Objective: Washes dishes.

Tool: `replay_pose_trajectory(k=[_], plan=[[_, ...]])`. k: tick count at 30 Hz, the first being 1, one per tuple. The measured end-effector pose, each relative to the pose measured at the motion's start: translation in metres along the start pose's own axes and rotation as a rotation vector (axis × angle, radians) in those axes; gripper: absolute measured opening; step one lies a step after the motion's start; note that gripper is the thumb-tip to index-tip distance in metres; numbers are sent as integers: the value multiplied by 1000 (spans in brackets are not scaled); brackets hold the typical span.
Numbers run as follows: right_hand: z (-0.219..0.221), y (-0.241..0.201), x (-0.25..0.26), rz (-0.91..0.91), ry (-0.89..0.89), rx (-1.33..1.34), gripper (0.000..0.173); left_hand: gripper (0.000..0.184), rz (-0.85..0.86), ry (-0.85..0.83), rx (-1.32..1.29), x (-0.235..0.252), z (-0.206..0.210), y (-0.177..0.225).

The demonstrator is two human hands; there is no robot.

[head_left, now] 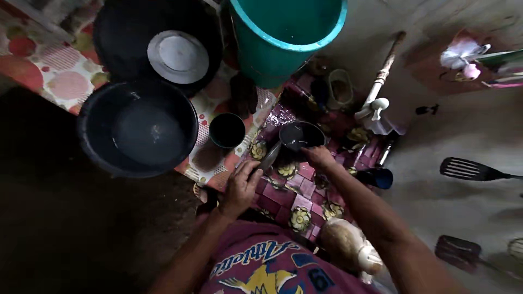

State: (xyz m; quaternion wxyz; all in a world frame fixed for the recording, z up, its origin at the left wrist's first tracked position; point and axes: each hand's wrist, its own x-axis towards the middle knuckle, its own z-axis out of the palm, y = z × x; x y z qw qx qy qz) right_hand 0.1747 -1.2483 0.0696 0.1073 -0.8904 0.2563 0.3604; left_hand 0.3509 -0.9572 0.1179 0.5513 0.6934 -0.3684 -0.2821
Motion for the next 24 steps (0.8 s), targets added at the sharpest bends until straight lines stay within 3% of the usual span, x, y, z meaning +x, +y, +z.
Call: replay_pose_trajectory(k=[6,9,13,20,24], plan=[[-82,-31,2,67,-390,-218,25,28,-7,17,-8,-3,-5,-7],[-85,-35,26,32,-528,-266,24,27,7,58,-28,-10,-7,-9],[-73,-27,53,-25,-583,-241,31,28,-4,73,-42,-22,-8,-12],[-98,-36,52,6,-486,-180,27,27,-17,49,-16,-27,-8,-13],[-97,-30,13,87,-164,-65,26,29,-24,11,19,-23,-2,-8]])
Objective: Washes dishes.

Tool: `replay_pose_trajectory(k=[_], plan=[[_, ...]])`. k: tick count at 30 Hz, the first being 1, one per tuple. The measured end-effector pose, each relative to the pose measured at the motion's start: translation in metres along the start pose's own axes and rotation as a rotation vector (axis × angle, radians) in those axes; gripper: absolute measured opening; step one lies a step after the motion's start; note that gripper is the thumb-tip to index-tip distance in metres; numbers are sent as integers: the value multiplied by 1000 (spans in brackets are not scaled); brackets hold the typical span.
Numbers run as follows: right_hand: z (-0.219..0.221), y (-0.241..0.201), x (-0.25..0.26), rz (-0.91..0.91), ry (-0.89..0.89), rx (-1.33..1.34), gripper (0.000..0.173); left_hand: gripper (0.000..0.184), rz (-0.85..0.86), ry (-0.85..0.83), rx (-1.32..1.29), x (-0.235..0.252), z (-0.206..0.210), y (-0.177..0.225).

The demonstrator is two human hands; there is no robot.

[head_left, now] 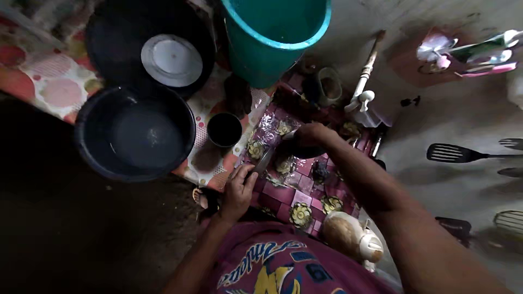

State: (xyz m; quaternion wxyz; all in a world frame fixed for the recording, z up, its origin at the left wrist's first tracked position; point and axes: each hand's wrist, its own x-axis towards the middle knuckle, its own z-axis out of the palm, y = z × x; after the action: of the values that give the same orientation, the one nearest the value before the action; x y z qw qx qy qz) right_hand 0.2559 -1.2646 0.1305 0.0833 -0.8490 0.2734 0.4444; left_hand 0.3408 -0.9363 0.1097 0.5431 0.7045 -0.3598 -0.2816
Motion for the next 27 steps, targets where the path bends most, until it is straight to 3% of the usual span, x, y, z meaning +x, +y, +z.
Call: replay_pose_trajectory(k=[3,7,13,17,19,24,26,27], plan=[[50,7,-6,49,245,225,33,27,17,-5,1,7,7,6],[116,2,31,59,479,414,34,27,-22,-26,-5,15,15,12],[157,-18,56,29,543,453,32,26,-49,-30,-6,30,24,16],[163,-17,42,40,436,491,39,28,-77,-65,-30,36,25,21],[176,-8,31,47,549,539,43,27,-66,-84,-29,36,29,16],[85,-9,-13,0,1121,555,27,29,-108,-85,-70,46,32,9],[30,-35,-32,-263,1234,572,23,30,-128,-118,-42,49,32,7],[6,-54,-40,-448,1191,545,24,30,-141,-131,-22,48,32,6]])
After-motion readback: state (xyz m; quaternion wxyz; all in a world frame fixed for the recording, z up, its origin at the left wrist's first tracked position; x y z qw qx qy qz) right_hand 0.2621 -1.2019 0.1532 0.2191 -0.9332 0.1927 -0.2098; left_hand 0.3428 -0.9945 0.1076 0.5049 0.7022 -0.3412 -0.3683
